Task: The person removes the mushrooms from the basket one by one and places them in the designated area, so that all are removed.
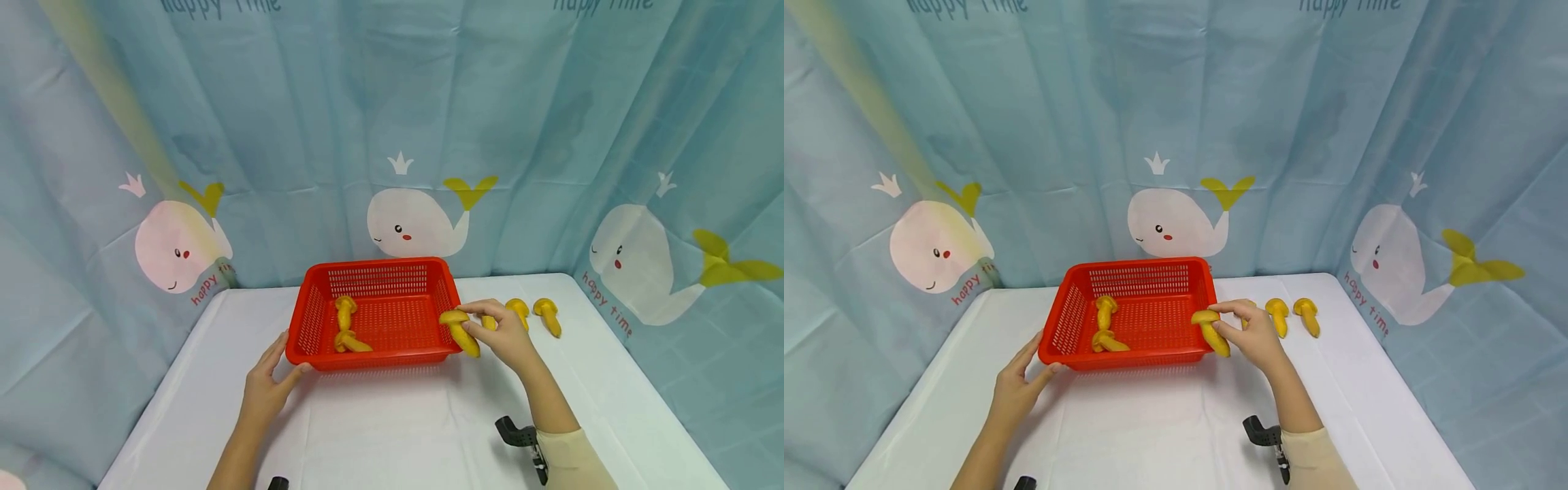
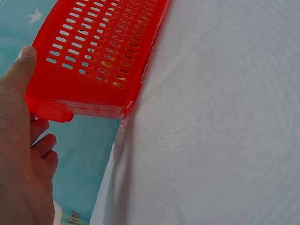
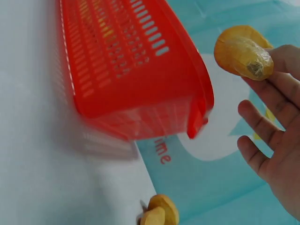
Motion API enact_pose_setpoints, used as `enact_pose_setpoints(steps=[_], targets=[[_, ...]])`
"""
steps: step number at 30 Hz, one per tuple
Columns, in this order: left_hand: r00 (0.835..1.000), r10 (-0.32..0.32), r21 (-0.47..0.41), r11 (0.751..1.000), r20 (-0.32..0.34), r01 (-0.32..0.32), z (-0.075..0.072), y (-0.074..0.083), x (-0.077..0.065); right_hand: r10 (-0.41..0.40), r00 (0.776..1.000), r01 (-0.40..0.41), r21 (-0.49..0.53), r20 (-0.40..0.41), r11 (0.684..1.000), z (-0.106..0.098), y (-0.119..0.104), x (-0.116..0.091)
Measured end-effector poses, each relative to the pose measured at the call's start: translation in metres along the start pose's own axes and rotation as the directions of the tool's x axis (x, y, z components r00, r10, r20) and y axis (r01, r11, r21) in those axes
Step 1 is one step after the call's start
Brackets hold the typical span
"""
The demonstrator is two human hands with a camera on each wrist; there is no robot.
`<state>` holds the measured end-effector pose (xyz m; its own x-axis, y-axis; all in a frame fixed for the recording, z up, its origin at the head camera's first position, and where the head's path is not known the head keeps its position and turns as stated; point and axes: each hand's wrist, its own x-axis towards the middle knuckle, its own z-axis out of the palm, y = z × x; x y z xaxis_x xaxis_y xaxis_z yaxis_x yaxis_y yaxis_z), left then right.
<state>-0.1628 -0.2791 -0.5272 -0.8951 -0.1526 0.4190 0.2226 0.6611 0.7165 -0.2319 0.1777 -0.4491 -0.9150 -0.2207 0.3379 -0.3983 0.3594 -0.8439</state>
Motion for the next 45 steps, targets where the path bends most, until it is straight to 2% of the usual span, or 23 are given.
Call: enact_pose_setpoints(steps=[6, 16, 26, 33, 45], targets=[[1.000, 0.015, 0.001, 1.000, -0.012, -0.015, 0.001, 0.000, 0.001, 0.025, 1.000, -0.026, -0.017, -0.014, 1.000, -0.010, 0.008, 0.001], [1.000, -0.004, 0.013, 1.000, 0.005, 0.004, -0.001, 0.002, 0.000, 0.076, 0.997, -0.076, 0.011, -0.010, 0.997, -0.016, 0.022, 0.002], [1.000, -0.008, 0.027, 1.000, 0.005, 0.008, -0.001, 0.002, -0.001, 0.113, 0.993, -0.114, -0.020, -0.039, 0.993, -0.026, 0.040, 0.002], [1.000, -0.005, 0.021, 1.000, 0.001, 0.005, -0.002, 0.002, 0.000, 0.160, 0.985, -0.163, -0.057, -0.066, 0.985, -0.036, 0.051, 0.000], [1.000, 0.001, 0.009, 1.000, -0.007, 0.000, 0.000, 0.000, 0.000, 0.251, 0.967, -0.251, -0.009, -0.048, 0.968, -0.042, 0.069, -0.003]])
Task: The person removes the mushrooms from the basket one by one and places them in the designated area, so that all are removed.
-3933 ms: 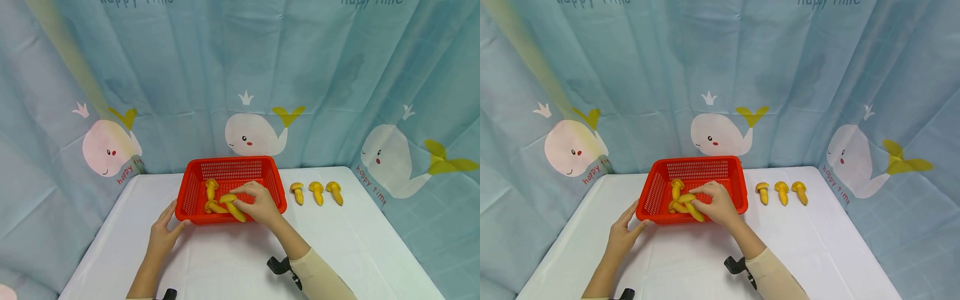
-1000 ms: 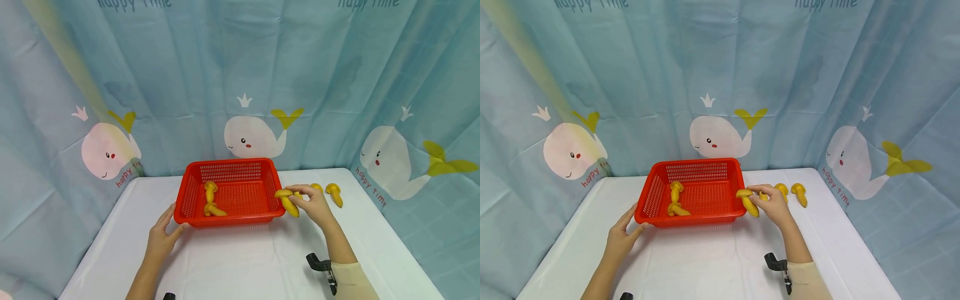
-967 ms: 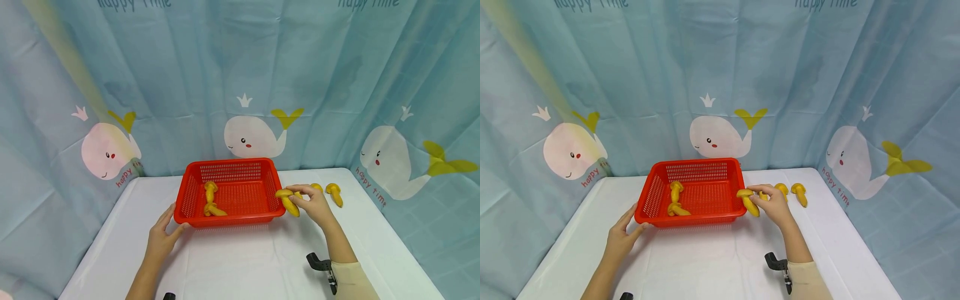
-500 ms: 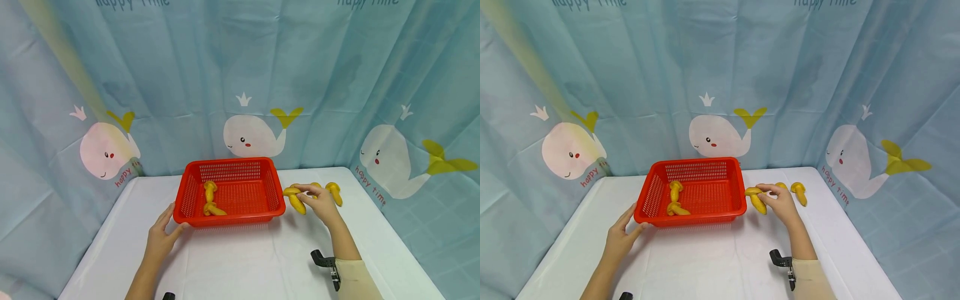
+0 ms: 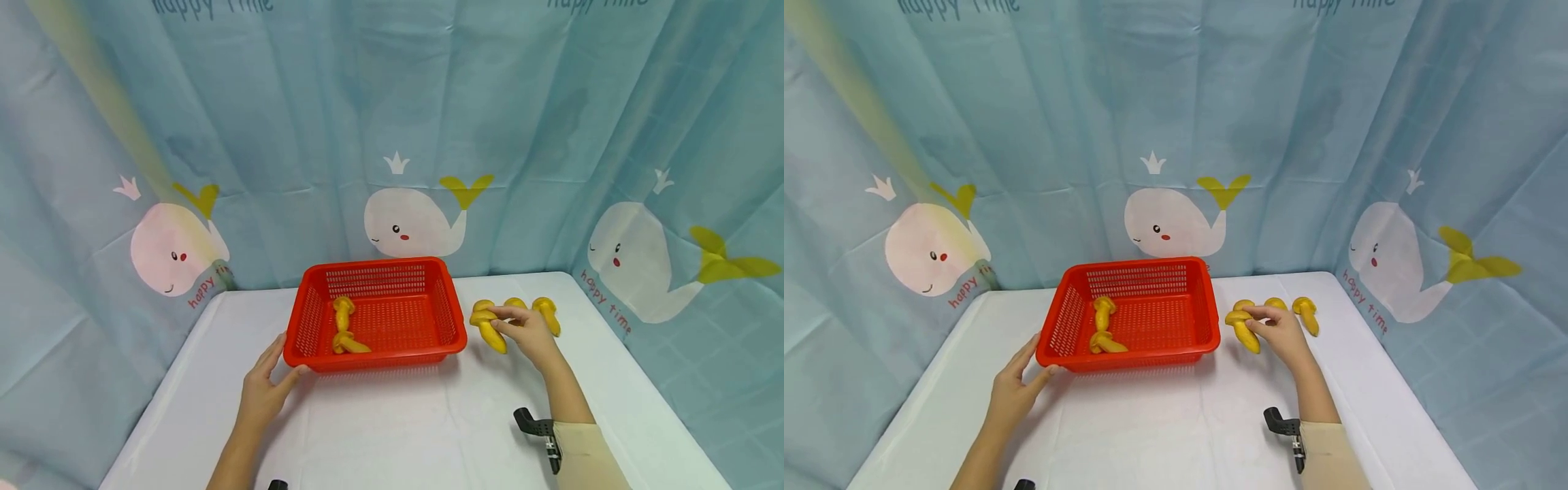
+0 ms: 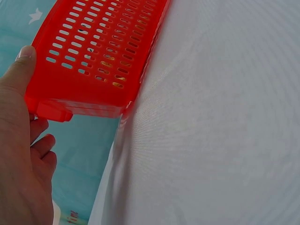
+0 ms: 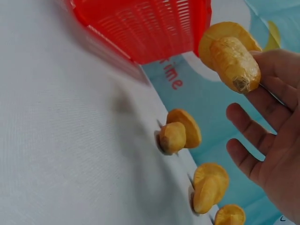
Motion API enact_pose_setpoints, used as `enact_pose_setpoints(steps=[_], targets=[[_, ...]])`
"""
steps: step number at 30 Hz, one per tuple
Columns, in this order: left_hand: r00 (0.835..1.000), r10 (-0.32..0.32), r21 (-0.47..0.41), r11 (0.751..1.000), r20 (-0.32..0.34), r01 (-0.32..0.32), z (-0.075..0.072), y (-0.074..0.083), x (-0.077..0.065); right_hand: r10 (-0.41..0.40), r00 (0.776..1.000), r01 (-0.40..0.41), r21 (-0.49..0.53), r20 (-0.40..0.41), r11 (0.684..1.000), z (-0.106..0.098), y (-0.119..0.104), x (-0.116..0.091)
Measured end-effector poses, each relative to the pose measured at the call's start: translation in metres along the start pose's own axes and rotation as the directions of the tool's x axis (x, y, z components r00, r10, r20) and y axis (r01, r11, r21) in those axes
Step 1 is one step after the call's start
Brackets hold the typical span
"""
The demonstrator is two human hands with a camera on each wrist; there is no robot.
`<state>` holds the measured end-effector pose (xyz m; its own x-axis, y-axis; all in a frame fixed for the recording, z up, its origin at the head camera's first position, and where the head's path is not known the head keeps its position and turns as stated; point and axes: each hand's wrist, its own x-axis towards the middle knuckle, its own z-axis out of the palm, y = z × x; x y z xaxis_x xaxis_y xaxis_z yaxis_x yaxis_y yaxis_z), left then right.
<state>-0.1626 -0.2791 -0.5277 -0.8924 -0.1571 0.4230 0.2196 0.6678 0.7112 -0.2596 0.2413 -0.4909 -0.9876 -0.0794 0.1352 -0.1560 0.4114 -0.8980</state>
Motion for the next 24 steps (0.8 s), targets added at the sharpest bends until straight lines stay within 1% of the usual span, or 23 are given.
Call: enact_pose_setpoints(steps=[4, 6, 10, 13, 16, 19, 24], targets=[[1.000, 0.028, -0.015, 0.999, 0.006, -0.028, 0.004, -0.003, 0.001, 0.033, 0.999, -0.033, -0.008, -0.018, 0.999, -0.004, 0.006, -0.002], [0.999, 0.037, -0.013, 0.999, 0.003, -0.037, 0.004, -0.004, 0.000, 0.035, 0.999, -0.036, -0.008, -0.020, 0.999, -0.005, 0.008, -0.002], [0.999, 0.029, -0.007, 1.000, -0.016, -0.029, 0.002, -0.004, 0.000, -0.003, 1.000, 0.003, -0.015, -0.004, 1.000, -0.004, 0.012, 0.001], [1.000, 0.023, -0.002, 1.000, -0.019, -0.023, 0.002, -0.005, 0.000, -0.040, 0.999, 0.041, -0.054, 0.004, 0.998, -0.002, 0.016, 0.001], [0.999, 0.029, 0.009, 1.000, -0.015, -0.029, 0.002, -0.006, 0.001, -0.051, 0.999, 0.051, -0.103, 0.005, 0.993, 0.000, 0.021, 0.001], [1.000, 0.019, 0.005, 1.000, -0.013, -0.019, 0.002, -0.006, 0.001, -0.038, 0.999, 0.039, -0.135, 0.006, 0.990, 0.001, 0.025, 0.000], [1.000, -0.004, 0.013, 1.000, -0.009, 0.004, 0.001, -0.004, 0.001, 0.024, 1.000, -0.020, -0.152, 0.020, 0.988, -0.001, 0.032, -0.001]])
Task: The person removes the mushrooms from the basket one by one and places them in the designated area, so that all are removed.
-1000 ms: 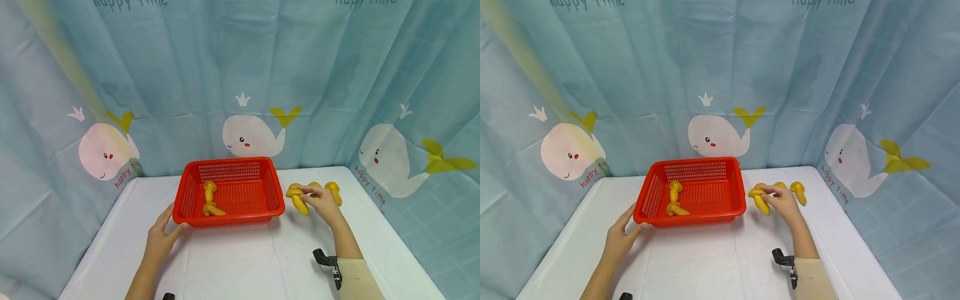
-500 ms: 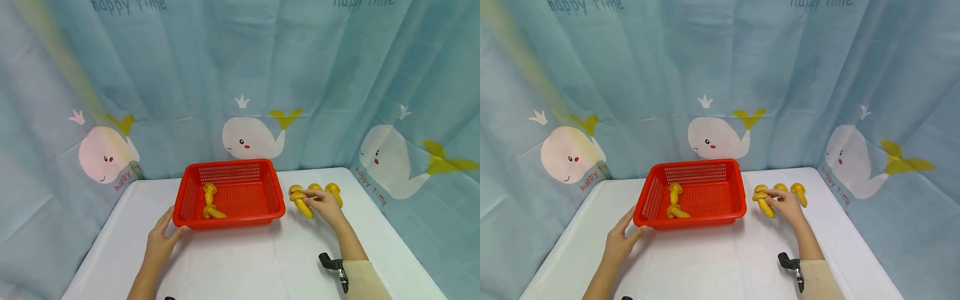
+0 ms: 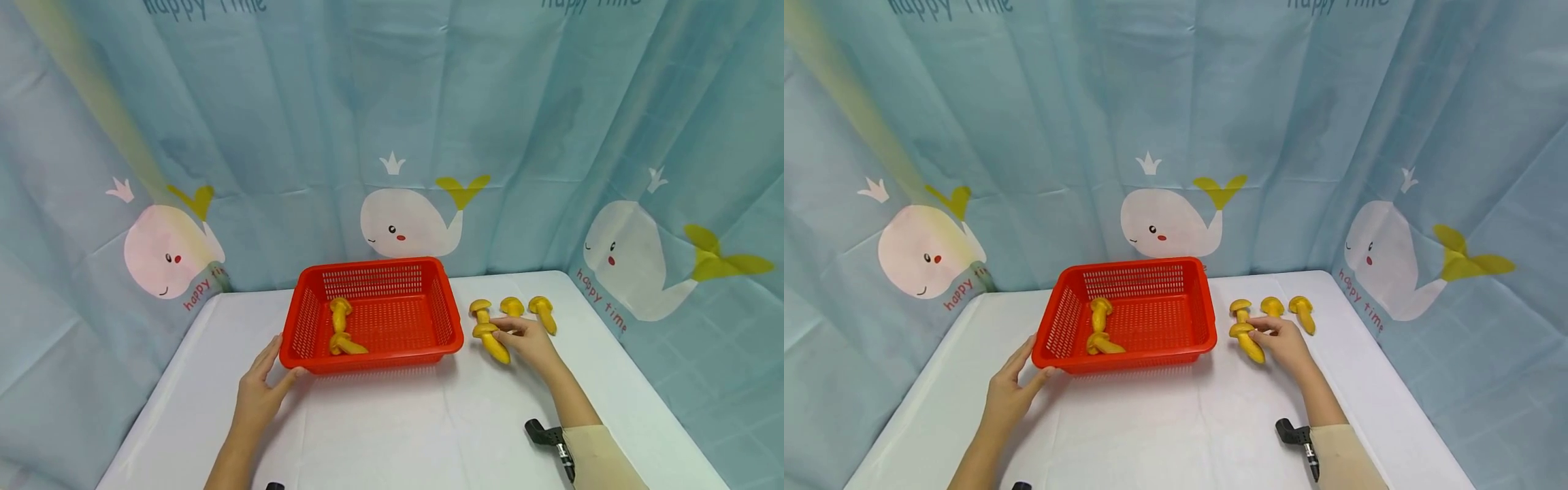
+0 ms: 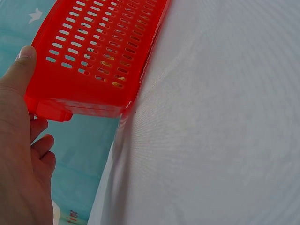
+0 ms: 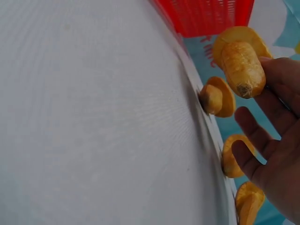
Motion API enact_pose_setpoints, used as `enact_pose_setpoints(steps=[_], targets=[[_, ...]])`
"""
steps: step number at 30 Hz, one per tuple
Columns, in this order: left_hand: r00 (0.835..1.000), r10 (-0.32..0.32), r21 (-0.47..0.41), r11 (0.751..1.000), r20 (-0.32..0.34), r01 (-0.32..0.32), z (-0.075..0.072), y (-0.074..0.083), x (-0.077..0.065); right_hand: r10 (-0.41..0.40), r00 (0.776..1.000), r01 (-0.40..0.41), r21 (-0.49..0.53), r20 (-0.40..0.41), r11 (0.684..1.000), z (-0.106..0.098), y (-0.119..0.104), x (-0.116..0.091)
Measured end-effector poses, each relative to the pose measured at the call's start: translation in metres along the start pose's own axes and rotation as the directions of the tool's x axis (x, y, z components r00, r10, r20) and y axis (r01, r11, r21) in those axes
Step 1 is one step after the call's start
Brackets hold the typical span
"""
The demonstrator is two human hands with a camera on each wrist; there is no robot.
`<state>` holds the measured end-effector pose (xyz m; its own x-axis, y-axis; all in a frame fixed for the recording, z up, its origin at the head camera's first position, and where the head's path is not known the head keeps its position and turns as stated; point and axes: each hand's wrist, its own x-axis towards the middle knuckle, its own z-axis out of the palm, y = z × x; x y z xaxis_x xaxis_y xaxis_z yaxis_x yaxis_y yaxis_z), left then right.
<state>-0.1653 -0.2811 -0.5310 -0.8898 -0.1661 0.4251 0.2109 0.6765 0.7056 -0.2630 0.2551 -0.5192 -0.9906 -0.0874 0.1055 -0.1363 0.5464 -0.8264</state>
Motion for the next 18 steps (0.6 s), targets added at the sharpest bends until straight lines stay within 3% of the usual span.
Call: enact_pose_setpoints(steps=[6, 18], targets=[[1.000, -0.007, 0.015, 1.000, 0.003, 0.007, 0.000, 0.000, -0.001, 0.055, 0.998, -0.055, 0.017, 0.019, 0.998, -0.001, 0.009, -0.002], [1.000, -0.002, -0.003, 1.000, 0.001, 0.002, 0.000, -0.001, -0.001, 0.087, 0.996, -0.089, 0.094, 0.027, 0.992, 0.002, 0.024, -0.003]])
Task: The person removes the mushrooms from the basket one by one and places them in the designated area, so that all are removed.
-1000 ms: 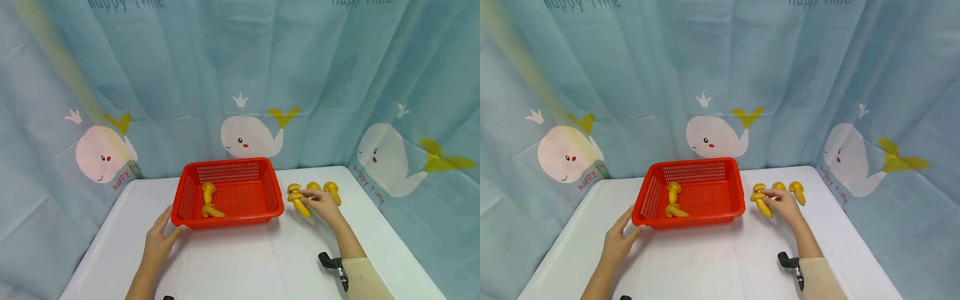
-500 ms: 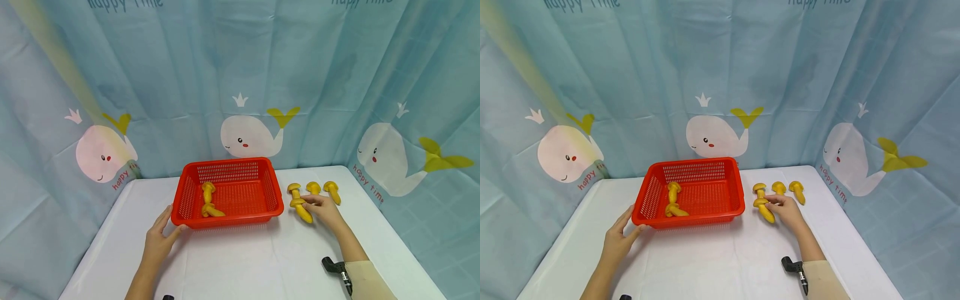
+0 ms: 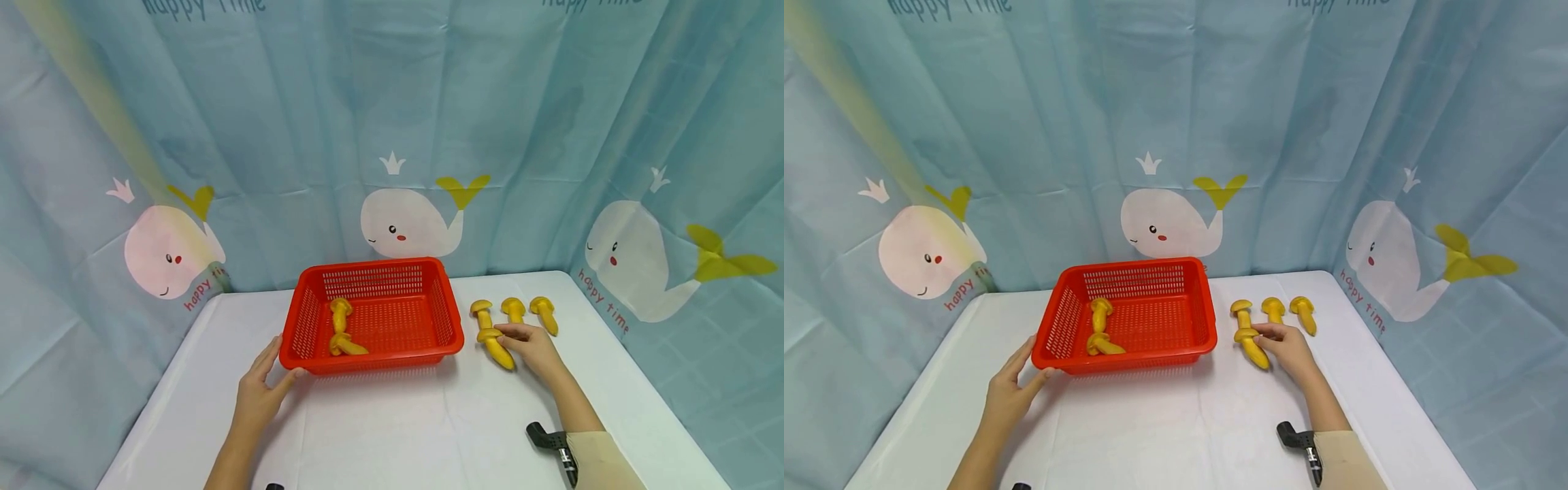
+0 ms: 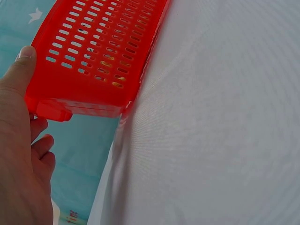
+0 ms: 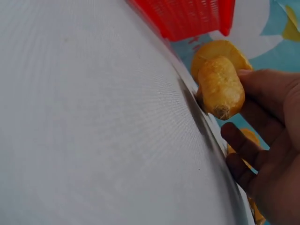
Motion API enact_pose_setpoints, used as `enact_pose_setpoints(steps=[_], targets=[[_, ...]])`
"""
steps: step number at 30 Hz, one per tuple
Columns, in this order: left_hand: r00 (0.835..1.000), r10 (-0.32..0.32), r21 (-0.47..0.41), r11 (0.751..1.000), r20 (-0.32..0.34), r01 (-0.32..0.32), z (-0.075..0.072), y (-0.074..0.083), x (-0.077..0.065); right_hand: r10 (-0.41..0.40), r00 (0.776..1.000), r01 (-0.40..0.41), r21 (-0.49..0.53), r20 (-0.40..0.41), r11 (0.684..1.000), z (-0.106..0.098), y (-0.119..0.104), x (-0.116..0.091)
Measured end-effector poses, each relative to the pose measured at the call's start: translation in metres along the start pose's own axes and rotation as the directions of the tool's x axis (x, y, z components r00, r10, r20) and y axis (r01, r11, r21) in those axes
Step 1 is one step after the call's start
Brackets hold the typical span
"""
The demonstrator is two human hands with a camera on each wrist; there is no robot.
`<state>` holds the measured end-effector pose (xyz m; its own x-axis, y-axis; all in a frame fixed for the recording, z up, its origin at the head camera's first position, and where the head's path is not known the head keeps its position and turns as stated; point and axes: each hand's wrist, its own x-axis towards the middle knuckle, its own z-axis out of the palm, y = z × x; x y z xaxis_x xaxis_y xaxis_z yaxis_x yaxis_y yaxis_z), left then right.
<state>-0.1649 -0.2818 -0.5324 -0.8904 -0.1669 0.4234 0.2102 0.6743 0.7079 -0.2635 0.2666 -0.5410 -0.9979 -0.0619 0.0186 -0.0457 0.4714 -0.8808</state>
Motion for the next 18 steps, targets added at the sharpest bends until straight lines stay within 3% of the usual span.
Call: enact_pose_setpoints(steps=[7, 18], targets=[[1.000, 0.013, 0.005, 1.000, 0.000, -0.013, 0.0004, 0.0005, 0.0009, 0.035, 0.999, -0.035, 0.032, 0.000, 0.999, 0.0004, 0.0059, -0.0010], [1.000, 0.021, -0.009, 1.000, -0.004, -0.021, -0.0012, 0.0013, -0.0002, 0.033, 0.999, -0.033, -0.015, -0.013, 0.999, 0.0045, 0.0107, -0.0024]])
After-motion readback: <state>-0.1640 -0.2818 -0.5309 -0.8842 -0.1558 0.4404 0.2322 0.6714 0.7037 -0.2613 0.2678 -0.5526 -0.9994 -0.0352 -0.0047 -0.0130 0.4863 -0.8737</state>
